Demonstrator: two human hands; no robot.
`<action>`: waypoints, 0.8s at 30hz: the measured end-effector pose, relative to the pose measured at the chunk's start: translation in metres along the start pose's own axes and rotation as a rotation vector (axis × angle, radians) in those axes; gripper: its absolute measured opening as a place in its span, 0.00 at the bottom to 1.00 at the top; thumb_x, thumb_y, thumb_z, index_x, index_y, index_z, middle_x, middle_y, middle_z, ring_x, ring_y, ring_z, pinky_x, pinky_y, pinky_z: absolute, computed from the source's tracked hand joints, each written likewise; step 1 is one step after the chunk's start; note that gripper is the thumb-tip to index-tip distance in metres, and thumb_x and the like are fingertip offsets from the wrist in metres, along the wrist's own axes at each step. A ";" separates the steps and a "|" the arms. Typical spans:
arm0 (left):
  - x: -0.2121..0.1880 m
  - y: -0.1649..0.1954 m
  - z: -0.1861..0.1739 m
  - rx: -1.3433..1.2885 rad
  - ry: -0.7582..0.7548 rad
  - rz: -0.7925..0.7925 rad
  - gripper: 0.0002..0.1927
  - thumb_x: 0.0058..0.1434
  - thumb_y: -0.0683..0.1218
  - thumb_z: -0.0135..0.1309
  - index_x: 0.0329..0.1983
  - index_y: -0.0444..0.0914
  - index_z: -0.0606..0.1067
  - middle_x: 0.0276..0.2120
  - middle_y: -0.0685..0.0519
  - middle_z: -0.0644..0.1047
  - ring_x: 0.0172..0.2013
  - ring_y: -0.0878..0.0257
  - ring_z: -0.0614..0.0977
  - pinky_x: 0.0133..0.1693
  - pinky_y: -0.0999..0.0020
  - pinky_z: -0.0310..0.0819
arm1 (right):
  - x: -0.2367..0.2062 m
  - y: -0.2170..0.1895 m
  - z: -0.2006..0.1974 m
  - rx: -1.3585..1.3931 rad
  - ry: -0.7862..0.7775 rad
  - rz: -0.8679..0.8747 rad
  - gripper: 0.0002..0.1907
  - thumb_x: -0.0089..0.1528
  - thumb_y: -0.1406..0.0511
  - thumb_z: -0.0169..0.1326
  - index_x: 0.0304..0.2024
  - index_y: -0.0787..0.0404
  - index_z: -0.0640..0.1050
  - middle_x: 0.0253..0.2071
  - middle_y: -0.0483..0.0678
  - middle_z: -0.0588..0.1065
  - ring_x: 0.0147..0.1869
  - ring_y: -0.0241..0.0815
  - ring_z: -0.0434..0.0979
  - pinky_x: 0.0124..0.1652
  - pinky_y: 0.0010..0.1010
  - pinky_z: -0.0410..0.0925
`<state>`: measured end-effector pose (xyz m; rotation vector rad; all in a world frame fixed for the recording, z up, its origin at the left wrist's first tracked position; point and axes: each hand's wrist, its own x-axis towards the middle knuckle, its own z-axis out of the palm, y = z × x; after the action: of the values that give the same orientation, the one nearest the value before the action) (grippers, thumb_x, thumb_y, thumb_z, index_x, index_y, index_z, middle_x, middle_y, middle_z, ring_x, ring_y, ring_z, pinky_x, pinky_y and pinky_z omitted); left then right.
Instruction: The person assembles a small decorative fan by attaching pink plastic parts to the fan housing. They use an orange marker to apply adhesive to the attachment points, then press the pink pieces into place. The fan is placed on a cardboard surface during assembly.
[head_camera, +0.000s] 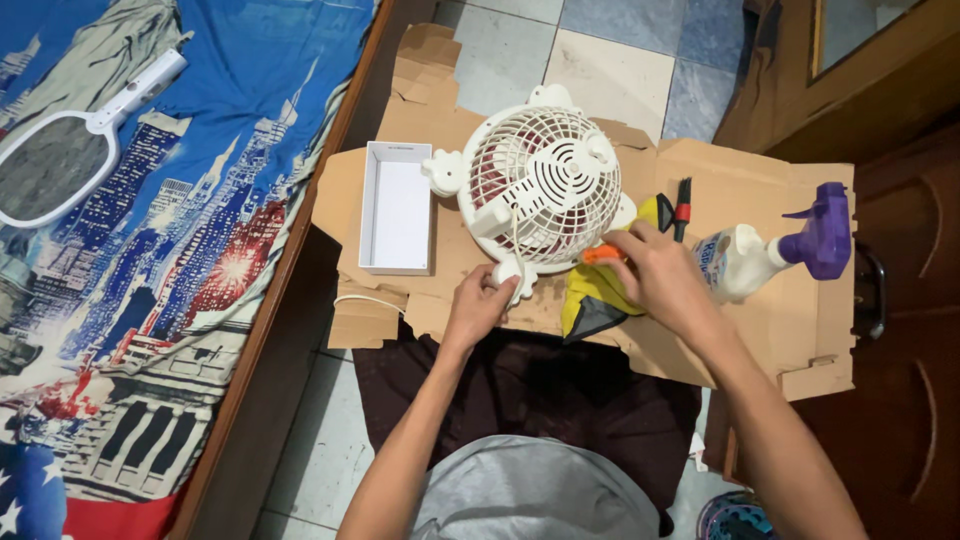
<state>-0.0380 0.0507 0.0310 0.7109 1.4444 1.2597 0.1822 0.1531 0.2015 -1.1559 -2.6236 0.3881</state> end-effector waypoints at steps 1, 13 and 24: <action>0.002 -0.004 0.001 -0.022 0.005 0.009 0.19 0.63 0.47 0.60 0.51 0.28 0.75 0.28 0.49 0.80 0.21 0.69 0.76 0.23 0.74 0.69 | -0.001 -0.003 0.004 -0.028 -0.011 0.082 0.13 0.63 0.61 0.60 0.45 0.62 0.80 0.39 0.55 0.77 0.39 0.57 0.80 0.38 0.44 0.72; 0.009 -0.015 0.005 -0.172 0.015 0.069 0.18 0.62 0.44 0.62 0.48 0.26 0.74 0.33 0.49 0.81 0.29 0.69 0.81 0.30 0.75 0.75 | -0.007 -0.012 0.006 0.069 0.055 -0.061 0.18 0.64 0.68 0.53 0.56 0.69 0.73 0.52 0.61 0.69 0.44 0.62 0.77 0.39 0.48 0.71; 0.004 -0.003 0.007 -0.161 0.027 0.067 0.17 0.62 0.45 0.61 0.46 0.27 0.73 0.34 0.49 0.81 0.31 0.69 0.81 0.31 0.75 0.76 | -0.001 -0.001 0.012 0.066 0.084 0.047 0.18 0.64 0.68 0.55 0.54 0.71 0.70 0.49 0.65 0.68 0.42 0.64 0.76 0.39 0.49 0.69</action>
<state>-0.0323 0.0556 0.0280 0.6403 1.3333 1.4245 0.1781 0.1499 0.1904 -1.1881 -2.4968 0.4223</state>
